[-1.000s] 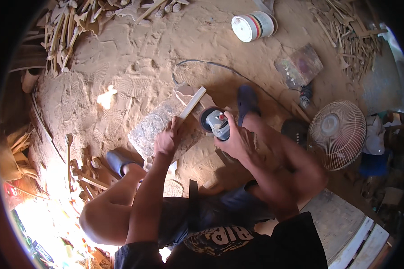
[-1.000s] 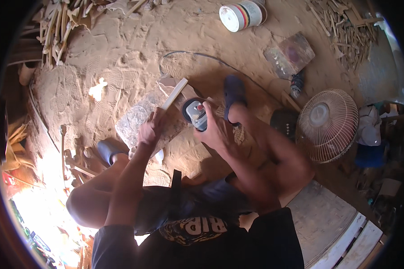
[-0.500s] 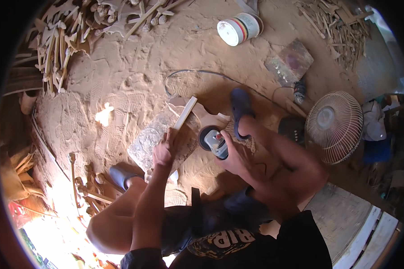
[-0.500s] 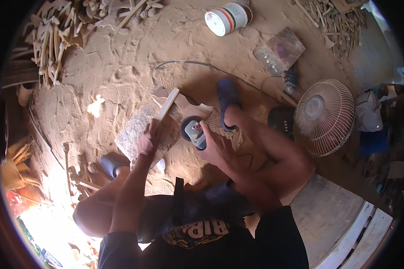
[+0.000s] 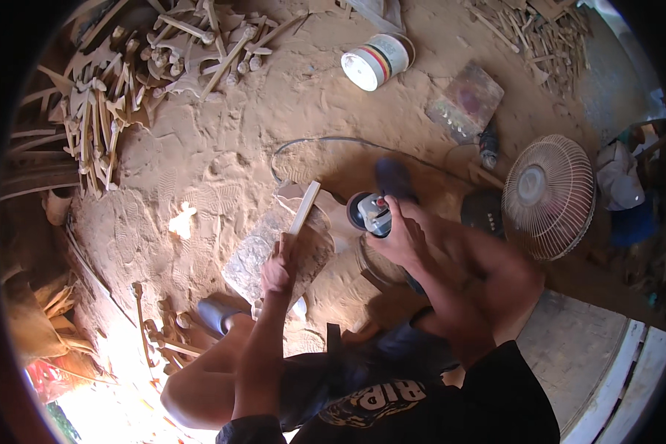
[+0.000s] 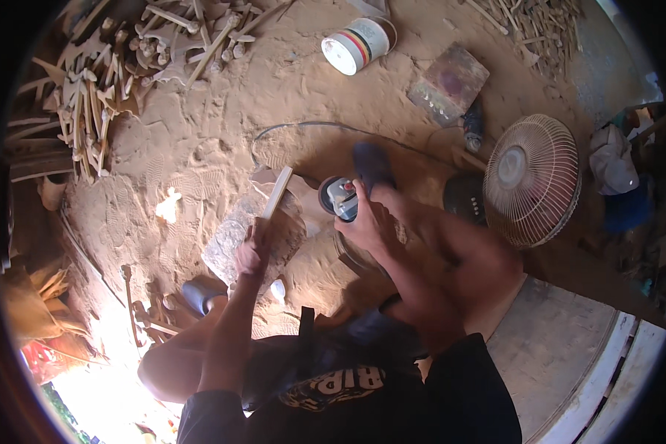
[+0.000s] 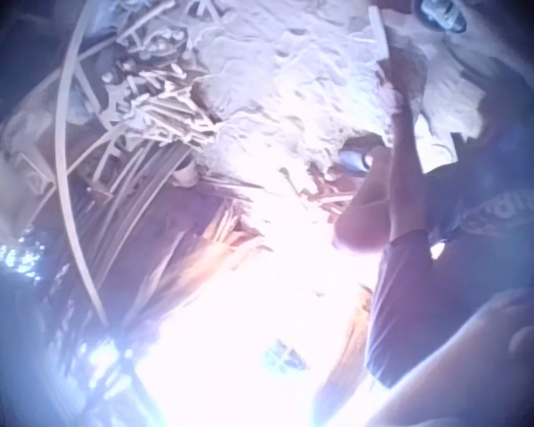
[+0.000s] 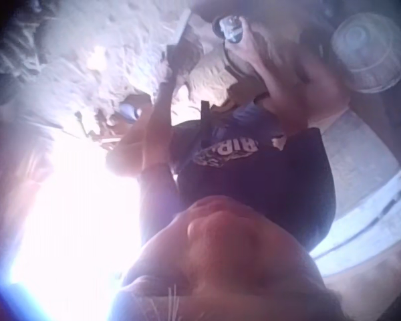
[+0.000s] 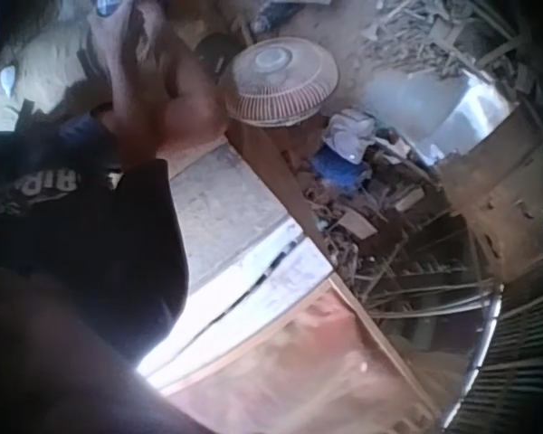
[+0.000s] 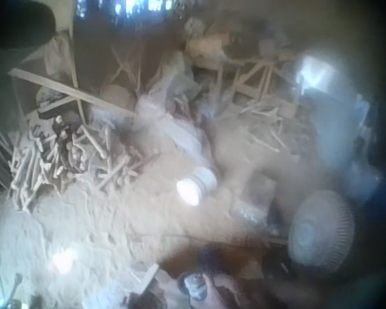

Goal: The person sands the surface and edges of a wooden axe-shaped object using a power sander while sitting on the ground.

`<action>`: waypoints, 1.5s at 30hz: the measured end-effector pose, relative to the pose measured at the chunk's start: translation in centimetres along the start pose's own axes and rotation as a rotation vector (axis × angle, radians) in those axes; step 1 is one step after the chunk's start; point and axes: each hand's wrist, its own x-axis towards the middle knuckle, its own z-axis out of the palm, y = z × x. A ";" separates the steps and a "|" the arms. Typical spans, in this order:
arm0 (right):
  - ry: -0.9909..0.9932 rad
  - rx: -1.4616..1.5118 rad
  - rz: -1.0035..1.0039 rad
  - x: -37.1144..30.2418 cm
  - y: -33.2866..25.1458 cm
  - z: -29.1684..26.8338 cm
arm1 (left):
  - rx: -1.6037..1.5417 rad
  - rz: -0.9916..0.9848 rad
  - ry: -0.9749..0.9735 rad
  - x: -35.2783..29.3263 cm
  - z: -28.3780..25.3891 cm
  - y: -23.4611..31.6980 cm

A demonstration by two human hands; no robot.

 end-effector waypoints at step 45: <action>-0.139 -0.271 -0.298 -2.4 -18.5 9.4 | -1.227 -0.848 0.255 -10.2 7.1 9.5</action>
